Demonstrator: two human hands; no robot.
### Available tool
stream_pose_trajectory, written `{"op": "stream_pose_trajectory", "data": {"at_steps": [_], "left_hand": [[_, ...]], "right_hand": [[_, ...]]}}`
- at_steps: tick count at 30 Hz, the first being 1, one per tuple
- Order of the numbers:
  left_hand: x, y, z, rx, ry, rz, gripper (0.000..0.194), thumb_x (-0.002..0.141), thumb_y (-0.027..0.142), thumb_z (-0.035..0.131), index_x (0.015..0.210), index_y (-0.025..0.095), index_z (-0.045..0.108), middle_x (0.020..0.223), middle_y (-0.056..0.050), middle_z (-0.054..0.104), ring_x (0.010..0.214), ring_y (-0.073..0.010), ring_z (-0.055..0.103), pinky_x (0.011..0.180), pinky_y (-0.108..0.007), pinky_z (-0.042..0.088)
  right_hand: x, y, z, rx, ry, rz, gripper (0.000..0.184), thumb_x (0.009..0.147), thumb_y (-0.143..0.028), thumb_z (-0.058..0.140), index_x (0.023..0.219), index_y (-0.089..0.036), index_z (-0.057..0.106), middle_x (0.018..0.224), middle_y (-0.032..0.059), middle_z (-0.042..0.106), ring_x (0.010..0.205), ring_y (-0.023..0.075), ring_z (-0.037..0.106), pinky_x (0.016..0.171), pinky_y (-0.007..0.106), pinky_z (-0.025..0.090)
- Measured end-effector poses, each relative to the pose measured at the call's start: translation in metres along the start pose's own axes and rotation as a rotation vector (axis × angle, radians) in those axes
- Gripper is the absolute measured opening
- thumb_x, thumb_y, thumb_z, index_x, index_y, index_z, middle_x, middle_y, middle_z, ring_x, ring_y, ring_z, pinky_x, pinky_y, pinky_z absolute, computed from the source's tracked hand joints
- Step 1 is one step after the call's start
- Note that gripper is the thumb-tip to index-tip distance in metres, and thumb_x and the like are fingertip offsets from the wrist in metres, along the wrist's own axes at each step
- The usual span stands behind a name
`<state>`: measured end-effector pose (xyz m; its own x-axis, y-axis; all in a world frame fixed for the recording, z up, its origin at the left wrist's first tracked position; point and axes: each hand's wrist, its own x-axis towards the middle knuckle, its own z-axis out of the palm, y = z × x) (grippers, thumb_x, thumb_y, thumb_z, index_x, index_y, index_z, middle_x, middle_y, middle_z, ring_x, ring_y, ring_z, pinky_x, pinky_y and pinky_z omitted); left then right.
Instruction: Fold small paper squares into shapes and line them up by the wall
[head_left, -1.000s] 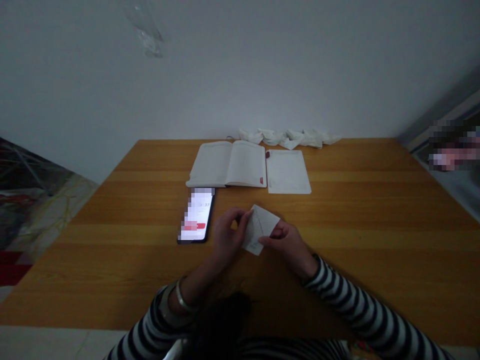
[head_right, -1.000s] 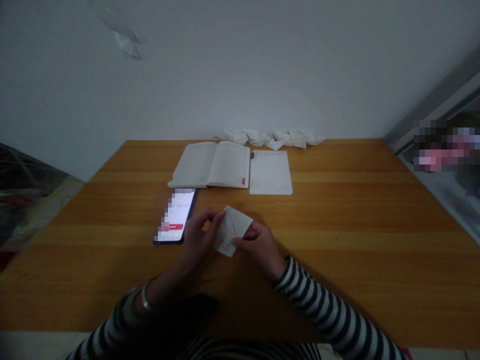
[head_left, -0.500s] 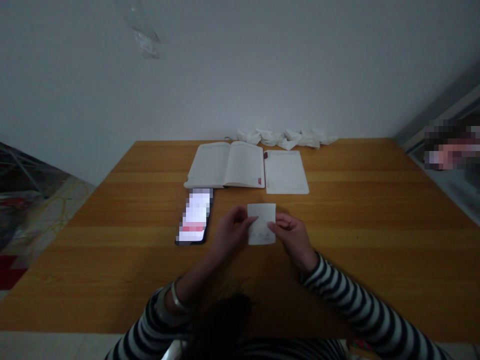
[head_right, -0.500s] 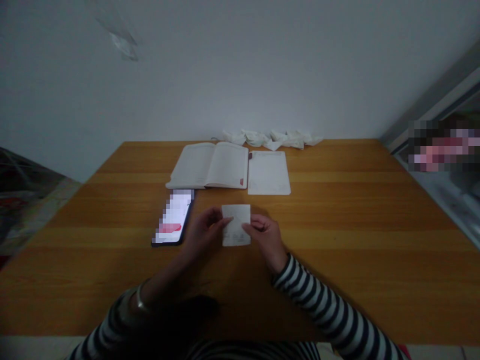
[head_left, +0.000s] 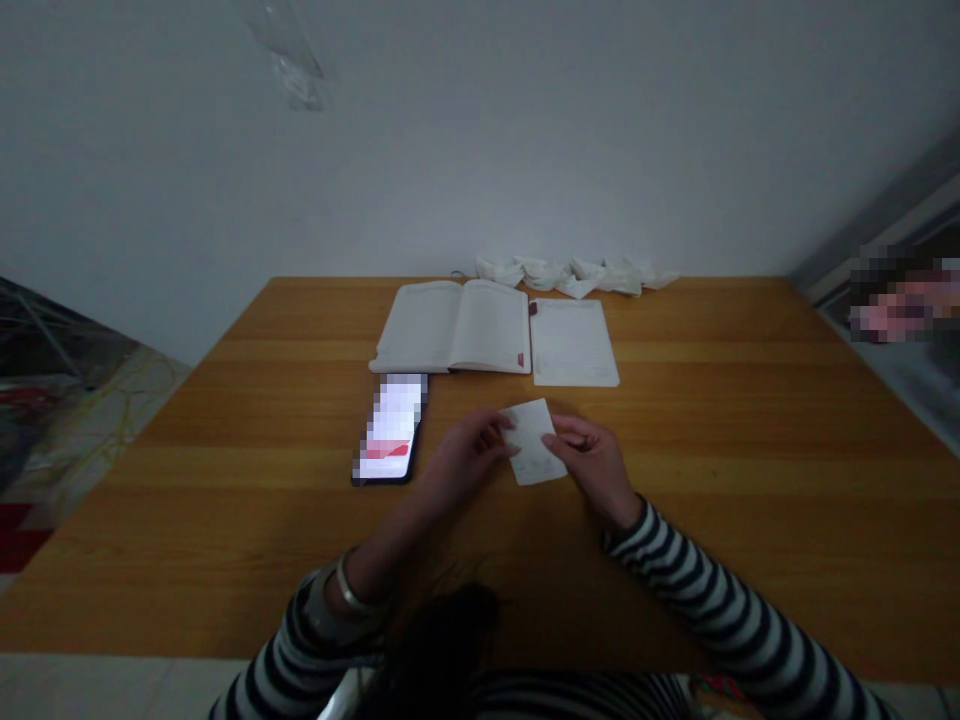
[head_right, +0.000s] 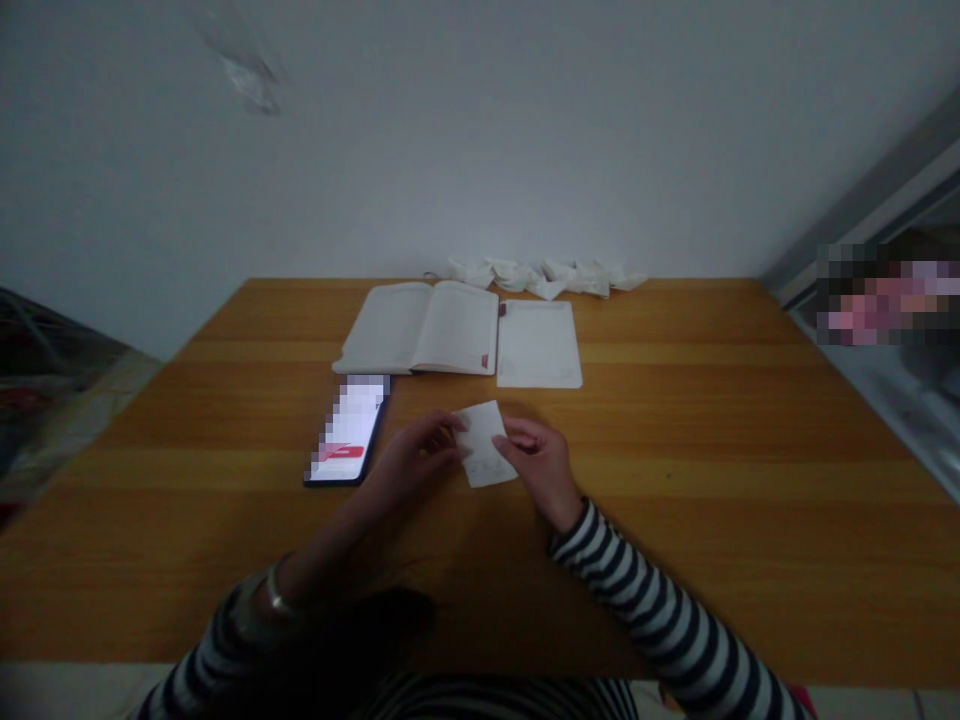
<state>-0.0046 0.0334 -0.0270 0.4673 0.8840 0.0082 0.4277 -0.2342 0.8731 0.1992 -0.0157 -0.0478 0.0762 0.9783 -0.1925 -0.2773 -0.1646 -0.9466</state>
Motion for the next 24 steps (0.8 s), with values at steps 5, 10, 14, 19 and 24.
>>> {"op": "stream_pose_trajectory", "data": {"at_steps": [5, 10, 14, 19, 24], "left_hand": [[-0.002, -0.002, 0.012, 0.078, 0.249, 0.01, 0.025, 0.086, 0.024, 0.07, 0.106, 0.019, 0.057, 0.114, -0.006, 0.056, 0.076, -0.0134, 0.061, 0.069, -0.03, 0.054], [-0.01, 0.01, 0.021, 0.109, 0.166, 0.052, 0.042, 0.098, 0.034, 0.053, 0.137, 0.019, 0.051, 0.133, -0.015, 0.059, 0.117, -0.0282, 0.062, 0.099, -0.044, 0.051], [-0.017, 0.018, 0.03, 0.117, 0.024, 0.053, 0.082, 0.088, 0.048, 0.068, 0.154, 0.017, 0.032, 0.156, -0.021, 0.041, 0.14, -0.0372, 0.044, 0.113, -0.053, 0.04], [-0.016, 0.018, 0.026, -0.038, 0.018, 0.027, 0.052, 0.1, 0.044, 0.048, 0.146, 0.018, 0.048, 0.147, -0.015, 0.055, 0.135, -0.0284, 0.052, 0.114, -0.047, 0.039], [-0.009, 0.013, 0.014, -0.273, 0.063, -0.088, 0.042, 0.1, 0.044, 0.045, 0.119, 0.015, 0.07, 0.114, -0.01, 0.075, 0.104, -0.0253, 0.069, 0.095, -0.038, 0.053]], "right_hand": [[-0.006, 0.009, 0.011, 0.069, 0.056, -0.004, 0.028, 0.072, -0.041, 0.084, 0.088, -0.02, 0.077, 0.083, 0.0048, 0.08, 0.072, 0.02, 0.074, 0.074, 0.035, 0.06], [-0.012, 0.012, 0.027, 0.117, 0.047, -0.003, 0.036, 0.075, -0.046, 0.079, 0.101, -0.023, 0.07, 0.094, 0.0059, 0.08, 0.082, 0.0237, 0.075, 0.075, 0.037, 0.06], [-0.016, 0.009, 0.034, 0.067, -0.006, -0.009, 0.052, 0.073, -0.046, 0.079, 0.117, -0.024, 0.063, 0.1, 0.0068, 0.079, 0.09, 0.026, 0.074, 0.079, 0.038, 0.06], [-0.015, 0.014, 0.028, -0.074, 0.031, -0.109, 0.038, 0.08, -0.043, 0.074, 0.111, -0.022, 0.065, 0.105, 0.0083, 0.077, 0.09, 0.0251, 0.073, 0.082, 0.039, 0.059], [-0.01, 0.013, 0.016, -0.208, 0.123, -0.176, 0.032, 0.084, -0.046, 0.07, 0.104, -0.02, 0.072, 0.107, 0.0088, 0.077, 0.097, 0.0276, 0.071, 0.09, 0.043, 0.056]]}}
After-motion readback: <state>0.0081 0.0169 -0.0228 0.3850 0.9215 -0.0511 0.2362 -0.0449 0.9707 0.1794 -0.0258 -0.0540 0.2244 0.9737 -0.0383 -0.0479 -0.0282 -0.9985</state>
